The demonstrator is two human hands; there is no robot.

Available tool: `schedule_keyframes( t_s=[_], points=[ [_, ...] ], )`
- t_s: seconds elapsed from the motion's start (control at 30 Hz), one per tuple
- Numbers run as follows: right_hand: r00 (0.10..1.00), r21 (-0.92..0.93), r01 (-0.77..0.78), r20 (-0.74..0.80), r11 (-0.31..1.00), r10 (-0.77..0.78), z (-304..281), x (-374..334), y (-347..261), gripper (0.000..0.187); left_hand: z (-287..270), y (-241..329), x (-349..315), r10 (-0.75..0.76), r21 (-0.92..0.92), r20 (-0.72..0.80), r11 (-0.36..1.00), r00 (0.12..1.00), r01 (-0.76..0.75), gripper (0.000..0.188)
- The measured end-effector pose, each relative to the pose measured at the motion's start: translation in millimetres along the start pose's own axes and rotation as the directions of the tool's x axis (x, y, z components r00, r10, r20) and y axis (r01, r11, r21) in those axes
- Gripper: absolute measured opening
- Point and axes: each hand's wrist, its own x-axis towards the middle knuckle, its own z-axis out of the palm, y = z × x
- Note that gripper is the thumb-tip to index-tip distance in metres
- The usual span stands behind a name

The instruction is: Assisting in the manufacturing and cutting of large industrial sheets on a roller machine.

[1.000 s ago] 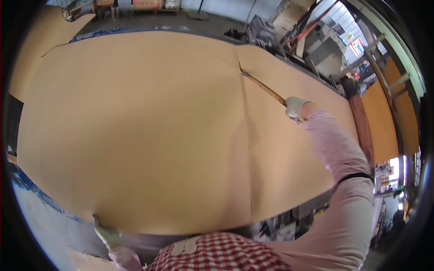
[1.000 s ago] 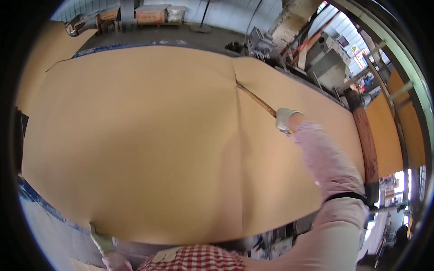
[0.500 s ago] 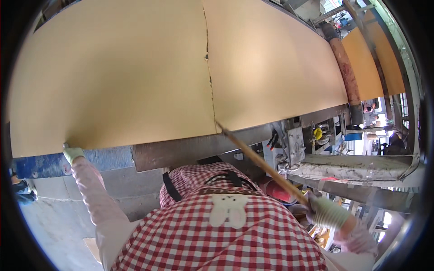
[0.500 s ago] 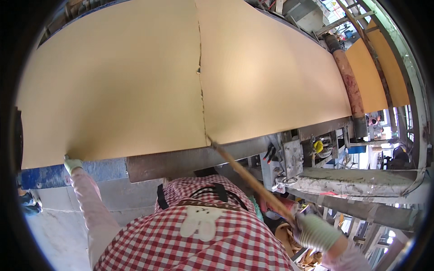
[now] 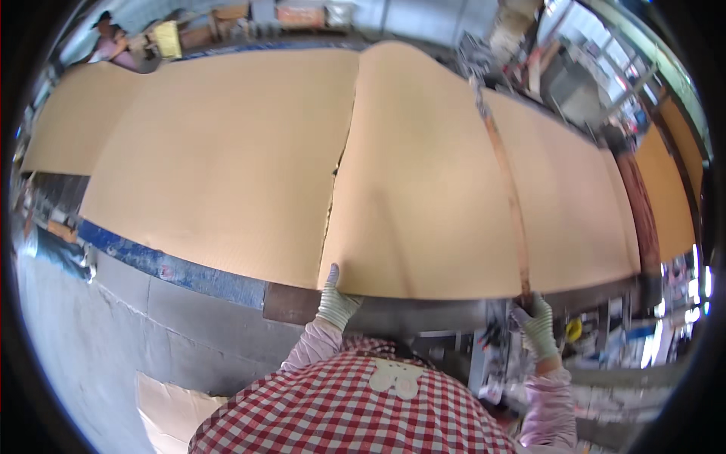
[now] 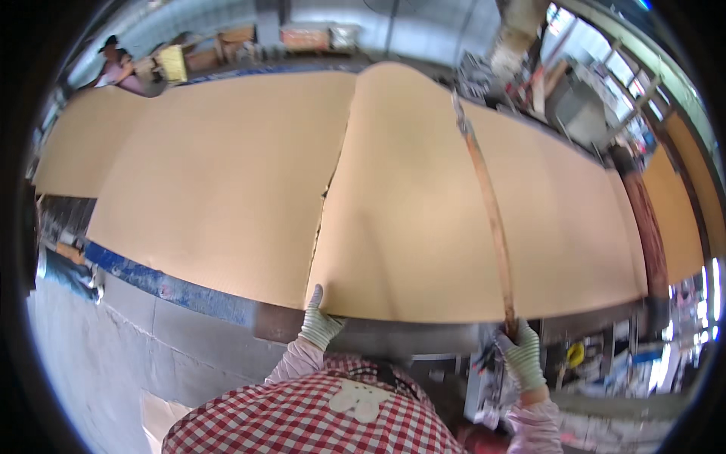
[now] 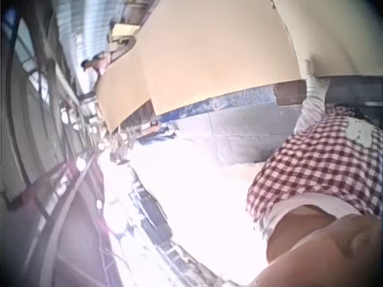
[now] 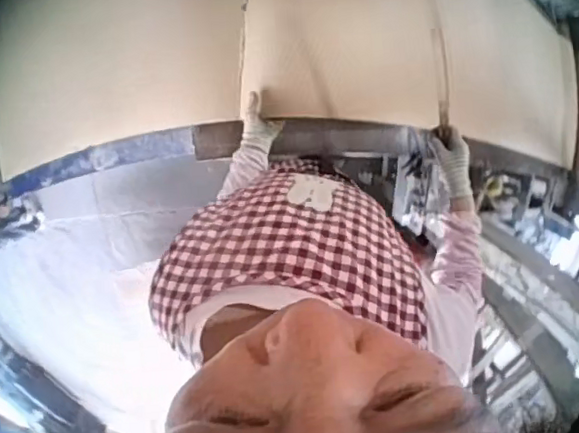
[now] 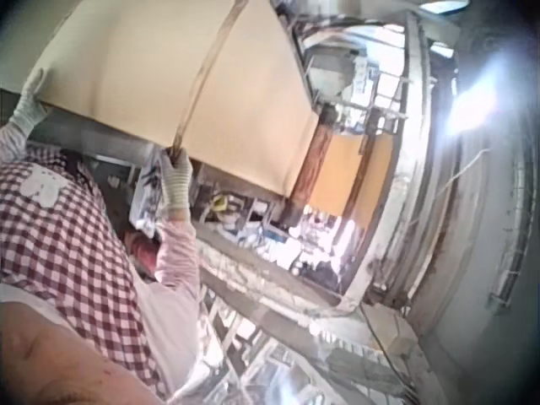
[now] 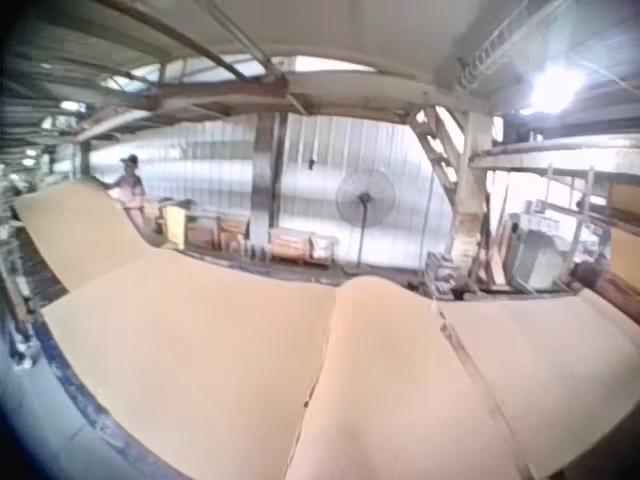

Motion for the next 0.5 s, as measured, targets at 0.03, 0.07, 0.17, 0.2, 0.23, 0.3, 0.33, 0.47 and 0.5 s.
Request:
schedule_keyframes(
  t_s=[0.03,0.07,0.17,0.2,0.23,0.3,0.33,0.47,0.5],
  points=[
    [0.999,0.115,0.037,0.009,0.993,-0.038,-4,33,25,0.013,21,-1,11,0.247,0.134,-0.170,0.965,0.954,-0.226,0.060],
    [0.998,0.081,0.050,0.026,0.995,-0.052,-6,62,45,0.015,45,8,9,0.546,0.342,-0.077,0.800,0.834,-0.492,0.048],
    [0.956,-0.164,0.269,-0.074,0.949,-0.284,6,158,146,0.017,145,47,-2,0.723,0.678,0.469,0.074,0.507,-0.732,0.020],
    [0.978,-0.219,0.180,-0.068,0.959,-0.199,32,169,147,0.017,201,39,-23,0.663,0.733,0.618,-0.293,0.422,-0.613,0.012],
    [0.982,-0.081,0.184,-0.037,0.980,-0.187,75,176,154,0.014,178,60,17,0.366,0.501,0.781,0.116,0.506,-0.857,0.017],
    [0.909,-0.043,0.347,-0.231,0.937,-0.347,127,191,169,0.012,320,-29,-95,-0.234,-0.148,0.899,-0.958,0.372,-0.245,0.026],
    [0.774,-0.167,0.484,-0.375,0.859,-0.510,157,196,168,0.018,339,-56,-99,-0.303,-0.202,0.906,-0.923,0.296,-0.326,0.023],
    [0.967,0.187,0.222,0.085,0.957,-0.241,165,161,115,0.019,320,-10,-123,-0.221,-0.182,0.975,-0.874,0.034,-0.450,0.016],
    [0.969,0.249,0.188,0.112,0.950,-0.221,161,157,109,0.026,313,19,-118,0.004,0.071,0.992,-0.855,0.129,-0.514,0.012]
  ],
)
